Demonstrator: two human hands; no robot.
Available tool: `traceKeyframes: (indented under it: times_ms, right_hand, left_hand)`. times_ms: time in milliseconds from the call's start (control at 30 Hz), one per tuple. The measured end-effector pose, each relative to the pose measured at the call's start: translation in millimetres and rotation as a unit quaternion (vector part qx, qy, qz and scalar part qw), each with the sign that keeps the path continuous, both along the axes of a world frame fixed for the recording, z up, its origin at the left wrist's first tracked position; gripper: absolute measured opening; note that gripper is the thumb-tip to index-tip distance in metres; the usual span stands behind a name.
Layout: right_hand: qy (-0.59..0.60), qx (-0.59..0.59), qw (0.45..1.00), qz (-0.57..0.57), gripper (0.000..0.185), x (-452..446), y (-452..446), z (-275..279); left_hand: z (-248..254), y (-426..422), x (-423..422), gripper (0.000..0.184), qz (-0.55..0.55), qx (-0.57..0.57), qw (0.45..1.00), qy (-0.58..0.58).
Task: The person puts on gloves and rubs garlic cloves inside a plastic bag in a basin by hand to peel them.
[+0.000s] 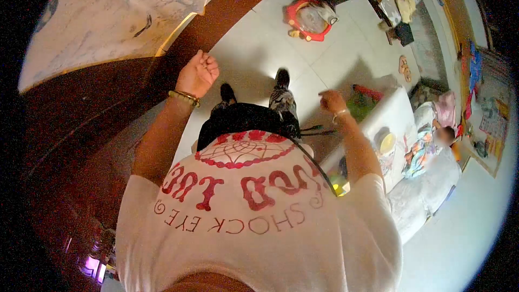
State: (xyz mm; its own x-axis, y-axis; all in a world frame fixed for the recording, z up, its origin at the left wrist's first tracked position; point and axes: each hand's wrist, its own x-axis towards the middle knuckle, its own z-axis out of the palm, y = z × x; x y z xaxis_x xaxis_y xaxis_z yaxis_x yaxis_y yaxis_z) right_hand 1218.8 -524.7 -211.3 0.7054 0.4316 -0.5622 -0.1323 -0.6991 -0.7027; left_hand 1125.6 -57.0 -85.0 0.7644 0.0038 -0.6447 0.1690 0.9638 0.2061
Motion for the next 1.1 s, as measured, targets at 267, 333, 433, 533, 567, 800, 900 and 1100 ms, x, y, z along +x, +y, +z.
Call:
traceKeyframes:
  times_ms: [267, 333, 433, 533, 567, 800, 900, 1100]
  right_hand:
    - [0.362, -0.111, 0.9, -0.216, 0.019, 91.3, -102.1, -82.4]
    - [0.253, -0.052, 0.965, -0.046, 0.018, 131.3, -143.2, -115.0]
    - [0.058, 0.064, 0.981, 0.176, 0.017, 192.4, -175.9, -126.5]
    - [0.173, 0.02, 0.984, -0.033, 0.017, 230.1, -163.9, -89.9]
    - [0.279, -0.004, 0.915, -0.292, 0.018, 239.2, -128.6, -47.5]
    - [0.333, -0.063, 0.911, -0.233, 0.018, 266.2, -148.7, -62.9]
    - [0.065, 0.002, 0.971, 0.229, 0.017, 282.6, -177.6, -109.9]
    - [0.206, 0.019, 0.976, -0.069, 0.02, 321.3, -95.6, -83.4]
  left_hand:
    - [-90.8, -116.0, 160.2, 0.02, -0.017, 0.058, 0.988, 0.14]
    - [-123.9, -154.9, 219.5, 0.023, -0.018, 0.034, 0.991, 0.127]
    - [-149.6, -196.0, 305.1, 0.025, -0.072, 0.072, 0.99, 0.093]
    - [-193.6, -221.9, 356.6, 0.025, -0.195, 0.257, 0.945, 0.058]
    - [-211.5, -227.9, 364.1, 0.026, -0.267, 0.371, 0.888, 0.044]
    - [-154.7, -231.5, 385.6, 0.035, -0.454, 0.686, 0.567, -0.056]
    - [-144.5, -203.1, 376.2, 0.033, -0.381, 0.797, 0.455, -0.112]
    - [-139.5, -61.7, 272.2, 0.03, -0.205, 0.355, 0.908, 0.086]
